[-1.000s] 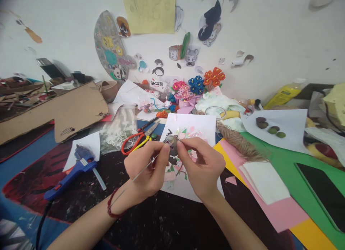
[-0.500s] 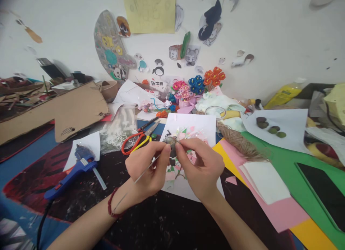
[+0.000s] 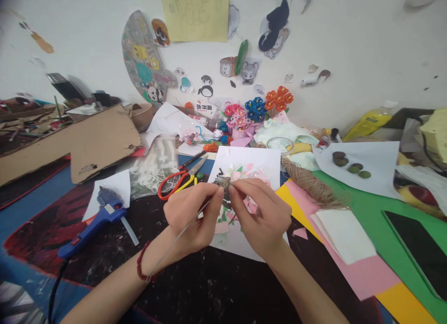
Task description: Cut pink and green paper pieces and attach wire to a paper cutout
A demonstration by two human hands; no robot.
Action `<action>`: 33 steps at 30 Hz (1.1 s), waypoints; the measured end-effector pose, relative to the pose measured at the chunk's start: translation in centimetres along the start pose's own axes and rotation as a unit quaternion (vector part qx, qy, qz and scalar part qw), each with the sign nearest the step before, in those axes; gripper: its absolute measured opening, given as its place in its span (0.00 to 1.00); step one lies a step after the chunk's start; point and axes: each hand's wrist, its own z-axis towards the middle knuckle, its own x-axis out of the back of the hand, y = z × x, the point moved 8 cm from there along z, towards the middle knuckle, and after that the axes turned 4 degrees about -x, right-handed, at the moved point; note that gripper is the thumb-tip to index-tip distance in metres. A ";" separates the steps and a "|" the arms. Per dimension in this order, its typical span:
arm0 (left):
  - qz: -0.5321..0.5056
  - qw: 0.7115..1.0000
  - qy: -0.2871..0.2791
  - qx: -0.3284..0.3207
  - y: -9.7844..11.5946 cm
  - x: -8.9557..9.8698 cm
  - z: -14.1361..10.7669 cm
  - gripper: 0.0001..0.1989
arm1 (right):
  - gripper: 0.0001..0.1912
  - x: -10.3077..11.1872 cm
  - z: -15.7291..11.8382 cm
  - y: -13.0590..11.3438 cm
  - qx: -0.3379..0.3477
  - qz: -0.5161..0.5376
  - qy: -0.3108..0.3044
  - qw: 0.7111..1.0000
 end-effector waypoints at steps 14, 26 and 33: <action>0.071 0.997 -0.003 -0.042 0.8 -0.5 -0.4 0.07 | 0.10 0.1 0.2 -1.0 0.051 -0.059 -0.003 0.997; 0.098 0.988 -0.027 -0.114 1.0 -0.8 -0.1 0.09 | 0.08 -0.1 -0.2 0.5 -0.032 0.021 0.000 0.999; 0.111 0.982 -0.049 -0.142 0.6 -1.0 -0.2 0.10 | 0.06 -0.4 -0.2 1.1 -0.068 0.089 -0.006 0.994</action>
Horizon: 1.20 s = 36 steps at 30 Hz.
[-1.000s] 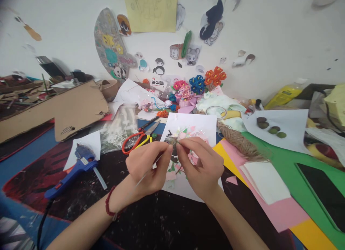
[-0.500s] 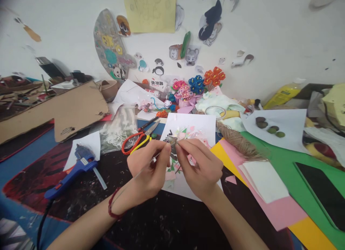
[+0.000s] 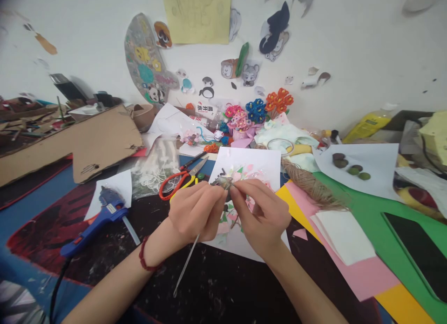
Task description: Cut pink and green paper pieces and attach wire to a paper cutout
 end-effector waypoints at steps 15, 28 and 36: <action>-0.018 0.996 0.075 0.040 0.2 0.8 0.1 0.06 | 0.04 -0.6 0.2 0.6 -0.079 0.009 -0.039 0.996; -0.057 0.992 0.062 0.095 -0.2 0.5 -0.2 0.06 | 0.10 -0.1 -0.2 -2.2 0.155 -0.157 -0.006 0.975; 0.009 0.998 0.044 0.041 0.7 0.6 -0.1 0.06 | 0.06 -0.1 0.0 -1.6 0.092 -0.126 -0.004 0.988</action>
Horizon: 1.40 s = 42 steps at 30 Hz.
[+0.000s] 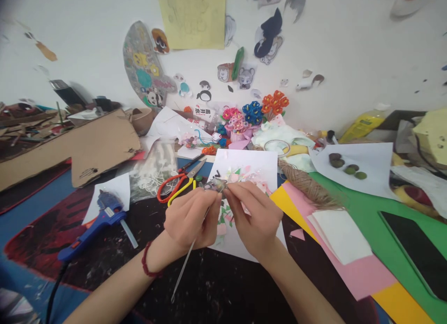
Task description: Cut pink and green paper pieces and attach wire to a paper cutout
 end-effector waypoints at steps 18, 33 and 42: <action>0.013 0.999 -0.027 -0.016 -0.1 -0.1 0.0 0.05 | 0.04 -0.8 -0.1 1.4 -0.125 0.089 -0.051 0.987; -0.083 0.991 0.008 0.100 -1.3 0.1 -0.2 0.06 | 0.11 0.5 -0.1 -1.5 0.118 -0.062 0.005 0.991; 0.051 0.992 -0.030 -0.111 0.8 -0.3 -0.5 0.06 | 0.13 0.4 -0.2 -1.3 0.127 -0.030 -0.013 0.991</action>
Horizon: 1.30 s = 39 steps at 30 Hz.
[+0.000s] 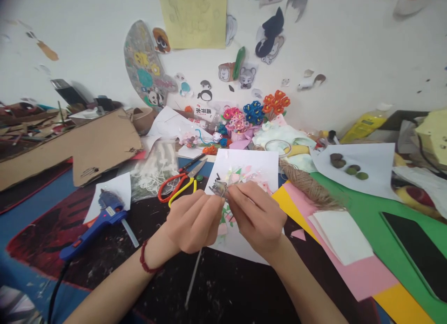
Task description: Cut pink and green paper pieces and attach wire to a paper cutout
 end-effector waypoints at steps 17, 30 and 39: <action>-0.015 0.997 0.039 0.057 -0.2 -0.3 0.1 0.06 | 0.16 0.3 -0.2 0.0 -0.052 0.015 0.054 0.997; -0.163 0.955 0.034 0.247 -2.2 0.1 0.1 0.07 | 0.14 0.0 -0.4 0.8 -0.031 0.042 0.019 0.998; -0.162 0.958 0.027 0.234 -2.7 -0.1 -0.1 0.07 | 0.11 -0.4 -0.1 1.3 -0.047 0.018 -0.020 0.999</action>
